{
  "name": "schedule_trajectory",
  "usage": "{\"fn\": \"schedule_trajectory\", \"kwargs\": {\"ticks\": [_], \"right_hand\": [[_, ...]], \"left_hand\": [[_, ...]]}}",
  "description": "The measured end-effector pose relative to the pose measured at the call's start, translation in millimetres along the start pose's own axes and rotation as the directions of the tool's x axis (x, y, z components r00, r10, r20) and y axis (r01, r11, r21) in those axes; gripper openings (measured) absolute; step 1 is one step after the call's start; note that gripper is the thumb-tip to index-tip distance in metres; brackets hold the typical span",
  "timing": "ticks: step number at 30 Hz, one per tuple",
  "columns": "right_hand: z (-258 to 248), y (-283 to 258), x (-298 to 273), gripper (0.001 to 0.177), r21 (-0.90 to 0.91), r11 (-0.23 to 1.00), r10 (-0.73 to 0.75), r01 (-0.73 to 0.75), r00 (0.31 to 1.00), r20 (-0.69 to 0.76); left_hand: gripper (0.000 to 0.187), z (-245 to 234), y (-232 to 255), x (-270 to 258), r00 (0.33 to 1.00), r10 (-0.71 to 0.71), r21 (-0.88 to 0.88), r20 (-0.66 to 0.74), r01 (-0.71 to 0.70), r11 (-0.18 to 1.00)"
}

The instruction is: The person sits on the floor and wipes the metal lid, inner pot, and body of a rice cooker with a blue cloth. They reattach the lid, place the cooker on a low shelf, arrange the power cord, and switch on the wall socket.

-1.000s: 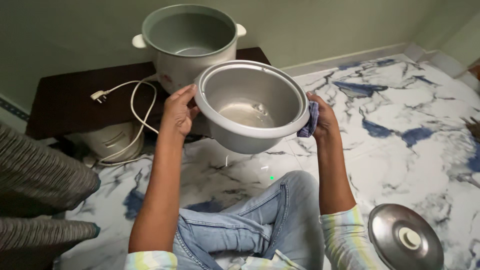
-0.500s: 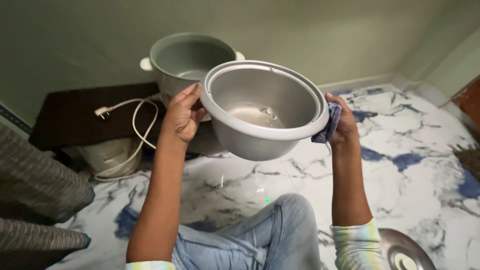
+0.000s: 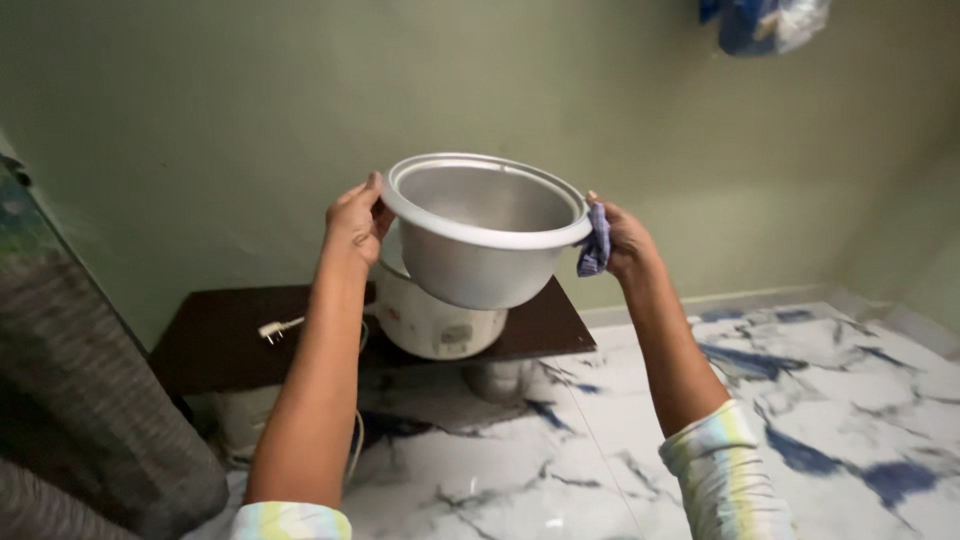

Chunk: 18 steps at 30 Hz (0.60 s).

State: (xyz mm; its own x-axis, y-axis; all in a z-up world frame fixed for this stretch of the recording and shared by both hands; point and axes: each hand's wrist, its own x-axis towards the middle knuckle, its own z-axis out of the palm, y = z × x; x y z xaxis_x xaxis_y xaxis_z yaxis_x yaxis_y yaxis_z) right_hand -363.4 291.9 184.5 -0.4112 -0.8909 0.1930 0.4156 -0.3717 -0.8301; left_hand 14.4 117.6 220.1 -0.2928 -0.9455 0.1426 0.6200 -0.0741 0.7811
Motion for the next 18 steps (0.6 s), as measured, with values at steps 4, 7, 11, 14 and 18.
{"fn": "schedule_trajectory", "kwargs": {"ticks": [4, 7, 11, 14, 18], "right_hand": [[32.4, 13.8, 45.0, 0.023, -0.081, 0.997, 0.004, -0.005, 1.0, -0.006], [36.3, 25.6, 58.4, 0.022, -0.117, 0.993, -0.012, 0.011, 1.0, -0.007], [38.4, 41.7, 87.8, 0.018, -0.128, 0.991, -0.038, 0.038, 0.999, 0.001], [26.0, 52.1, 97.7, 0.019, -0.175, 0.984, -0.027, 0.03, 0.999, 0.017], [13.5, 66.5, 107.0, 0.023, -0.246, 0.969, -0.019, 0.016, 1.0, -0.011]], "left_hand": [[0.039, -19.6, -4.2, 40.3, 0.999, 0.029, -0.053, -0.017, -0.03, 0.998], [0.04, -33.1, -23.2, 61.7, 0.999, 0.049, -0.06, -0.007, -0.049, 0.997], [0.041, -54.1, -38.3, 88.7, 0.998, 0.058, -0.054, -0.006, -0.058, 0.997], [0.04, -63.9, -53.8, 93.9, 0.998, 0.056, -0.045, -0.016, -0.057, 0.997], [0.036, -72.9, -69.8, 89.2, 0.999, 0.05, -0.045, -0.018, -0.05, 0.998]]}}
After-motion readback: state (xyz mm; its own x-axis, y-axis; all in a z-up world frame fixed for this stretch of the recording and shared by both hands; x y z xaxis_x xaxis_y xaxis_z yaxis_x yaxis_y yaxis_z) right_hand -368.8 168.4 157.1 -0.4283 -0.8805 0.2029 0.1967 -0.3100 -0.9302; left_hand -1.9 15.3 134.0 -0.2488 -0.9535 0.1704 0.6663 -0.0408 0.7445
